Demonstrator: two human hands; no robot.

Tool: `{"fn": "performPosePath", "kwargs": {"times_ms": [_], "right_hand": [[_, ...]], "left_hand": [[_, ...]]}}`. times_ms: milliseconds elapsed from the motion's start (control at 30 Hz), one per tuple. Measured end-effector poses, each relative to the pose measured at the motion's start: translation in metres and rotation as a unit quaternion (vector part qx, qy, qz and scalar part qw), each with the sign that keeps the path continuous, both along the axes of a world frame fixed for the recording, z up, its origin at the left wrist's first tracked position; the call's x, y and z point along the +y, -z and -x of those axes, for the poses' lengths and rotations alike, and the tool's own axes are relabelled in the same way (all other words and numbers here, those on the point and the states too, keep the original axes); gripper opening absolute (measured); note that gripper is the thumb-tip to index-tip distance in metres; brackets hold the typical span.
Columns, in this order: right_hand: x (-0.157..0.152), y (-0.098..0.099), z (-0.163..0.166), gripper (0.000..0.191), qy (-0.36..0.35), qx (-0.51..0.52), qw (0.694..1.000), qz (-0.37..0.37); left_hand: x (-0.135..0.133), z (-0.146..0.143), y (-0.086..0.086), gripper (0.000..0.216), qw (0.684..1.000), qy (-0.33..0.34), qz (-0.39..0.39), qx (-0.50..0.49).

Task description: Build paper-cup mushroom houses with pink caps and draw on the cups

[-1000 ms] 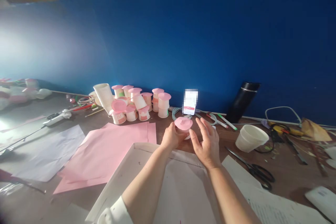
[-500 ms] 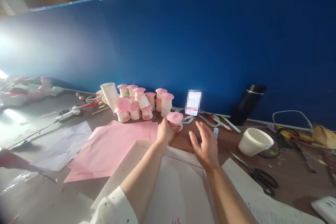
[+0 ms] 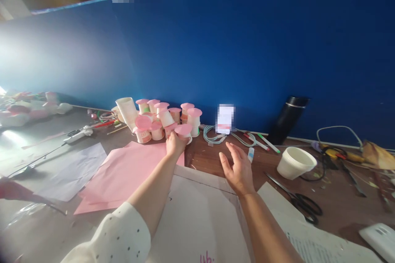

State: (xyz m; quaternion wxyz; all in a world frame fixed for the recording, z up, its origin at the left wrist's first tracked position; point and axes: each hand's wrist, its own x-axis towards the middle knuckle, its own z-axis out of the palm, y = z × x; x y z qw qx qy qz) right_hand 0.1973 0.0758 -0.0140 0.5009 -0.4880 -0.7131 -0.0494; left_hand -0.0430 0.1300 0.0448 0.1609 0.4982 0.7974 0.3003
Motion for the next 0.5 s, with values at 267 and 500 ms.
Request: {"fn": "performPosePath", "kwargs": {"times_ms": [267,500], "right_hand": [[0.003,0.002,-0.001,0.043,-0.007,-0.01,1.0,0.002],[0.004,0.005,-0.002,0.043,-0.016,-0.015,0.999,0.026]], "left_hand": [[0.013,0.004,0.004,0.059,0.999,-0.043,0.024,0.007],[0.019,0.002,0.013,0.067,0.997,-0.061,0.038,0.018]]}}
